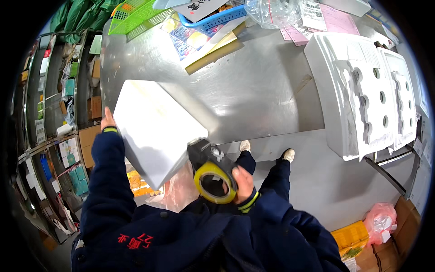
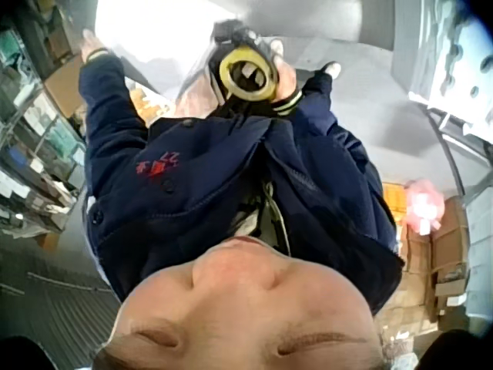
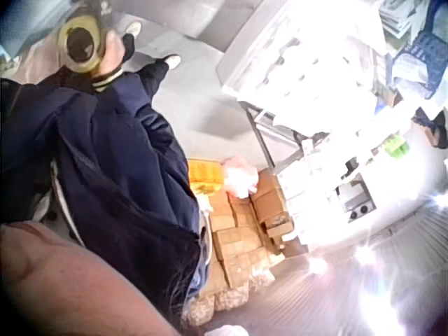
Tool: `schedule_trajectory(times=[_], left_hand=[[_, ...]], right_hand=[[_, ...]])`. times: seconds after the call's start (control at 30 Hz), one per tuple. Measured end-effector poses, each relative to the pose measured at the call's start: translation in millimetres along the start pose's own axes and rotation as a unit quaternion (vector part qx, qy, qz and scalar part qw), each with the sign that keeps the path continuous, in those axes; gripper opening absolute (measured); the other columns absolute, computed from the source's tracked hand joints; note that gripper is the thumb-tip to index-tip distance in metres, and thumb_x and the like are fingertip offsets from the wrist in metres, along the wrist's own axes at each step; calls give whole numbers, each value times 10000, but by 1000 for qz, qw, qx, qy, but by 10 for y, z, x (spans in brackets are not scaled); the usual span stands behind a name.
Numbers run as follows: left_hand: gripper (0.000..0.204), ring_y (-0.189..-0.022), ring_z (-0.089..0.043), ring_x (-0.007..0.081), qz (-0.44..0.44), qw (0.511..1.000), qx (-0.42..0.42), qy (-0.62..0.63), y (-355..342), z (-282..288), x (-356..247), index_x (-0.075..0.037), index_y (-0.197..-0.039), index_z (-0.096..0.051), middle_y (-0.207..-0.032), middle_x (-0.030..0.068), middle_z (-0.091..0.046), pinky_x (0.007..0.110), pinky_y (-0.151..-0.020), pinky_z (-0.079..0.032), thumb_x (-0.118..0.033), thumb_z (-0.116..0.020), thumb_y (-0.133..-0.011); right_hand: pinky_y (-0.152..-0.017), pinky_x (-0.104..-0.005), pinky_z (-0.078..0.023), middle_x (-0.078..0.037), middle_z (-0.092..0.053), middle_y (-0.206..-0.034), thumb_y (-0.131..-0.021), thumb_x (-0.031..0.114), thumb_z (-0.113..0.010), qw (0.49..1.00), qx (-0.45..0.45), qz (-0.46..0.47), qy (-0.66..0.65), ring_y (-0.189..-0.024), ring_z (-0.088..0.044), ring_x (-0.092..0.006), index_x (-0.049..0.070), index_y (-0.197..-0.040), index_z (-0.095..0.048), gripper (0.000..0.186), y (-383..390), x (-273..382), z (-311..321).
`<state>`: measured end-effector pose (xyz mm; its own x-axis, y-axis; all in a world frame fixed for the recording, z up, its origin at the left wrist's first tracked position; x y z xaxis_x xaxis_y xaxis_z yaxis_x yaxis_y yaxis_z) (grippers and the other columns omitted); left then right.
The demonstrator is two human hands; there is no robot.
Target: The person repeatedly places white styrofoam inserts into white cardboard boxes and seals them with yellow tape using a handheld dispenser. The person also briefly handles a stack of green and white printed cards, flipping through them before returning to box sealing.
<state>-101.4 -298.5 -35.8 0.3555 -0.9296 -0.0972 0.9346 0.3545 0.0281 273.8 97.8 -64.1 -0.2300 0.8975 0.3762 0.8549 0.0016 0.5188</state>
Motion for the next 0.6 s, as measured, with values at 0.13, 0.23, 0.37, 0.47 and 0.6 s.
schedule_trajectory(times=[0.13,0.23,0.37,0.47,0.6], left_hand=[[714,-1108,-513,381,2,993,94,-66,942,173,183,19,-1196,-501,-1100,244,-587,435,-957,-369,-582,-259,-895],[536,-1200,-440,344,-199,977,-25,-70,1525,234,-576,14,-1235,-466,-1256,204,-498,432,-987,-338,-398,-407,-897],[447,-1333,-269,291,-252,961,-49,106,1885,-49,-2100,-46,-1303,-408,-1407,138,-349,517,-1064,-180,-266,-459,-917],[424,-1340,-260,302,-291,948,-112,56,1914,-95,-2056,-78,-1310,-412,-1422,98,-344,554,-1060,-164,-232,-458,-918],[415,-1338,-264,305,-383,910,-155,14,1958,49,-2066,-98,-1296,-435,-1426,81,-343,546,-1062,-181,-109,-489,-885]], right_hand=[[-465,-242,-442,-59,-590,-653,-919,347,-483,998,-40,-22,-46,-486,-527,-130,39,-911,-593,327,-1005,596,-312],[-523,-251,-488,-32,-641,-772,-892,317,-553,996,43,-70,-39,-570,-572,-117,90,-921,-613,236,-1917,1203,-1061],[-634,-307,-518,-18,-647,-793,-860,291,-595,988,15,-143,50,-645,-594,-148,104,-921,-616,198,-2406,1477,-1528],[-575,-269,-498,-24,-624,-719,-853,360,-603,991,32,-127,36,-614,-577,-133,111,-873,-620,251,-2155,1368,-1166],[-541,-278,-484,-80,-631,-788,-894,312,-547,985,68,-156,-11,-610,-583,-146,42,-953,-612,284,-1122,944,-113]])
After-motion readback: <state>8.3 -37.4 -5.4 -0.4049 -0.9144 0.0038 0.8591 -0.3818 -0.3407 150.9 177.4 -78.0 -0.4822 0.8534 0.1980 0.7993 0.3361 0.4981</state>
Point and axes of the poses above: each hand's wrist, its own y-axis away from the middle knuckle, its own z-axis out of the back of the hand, x = y × z, the point moved 1 cm from there along -y, towards the middle knuckle
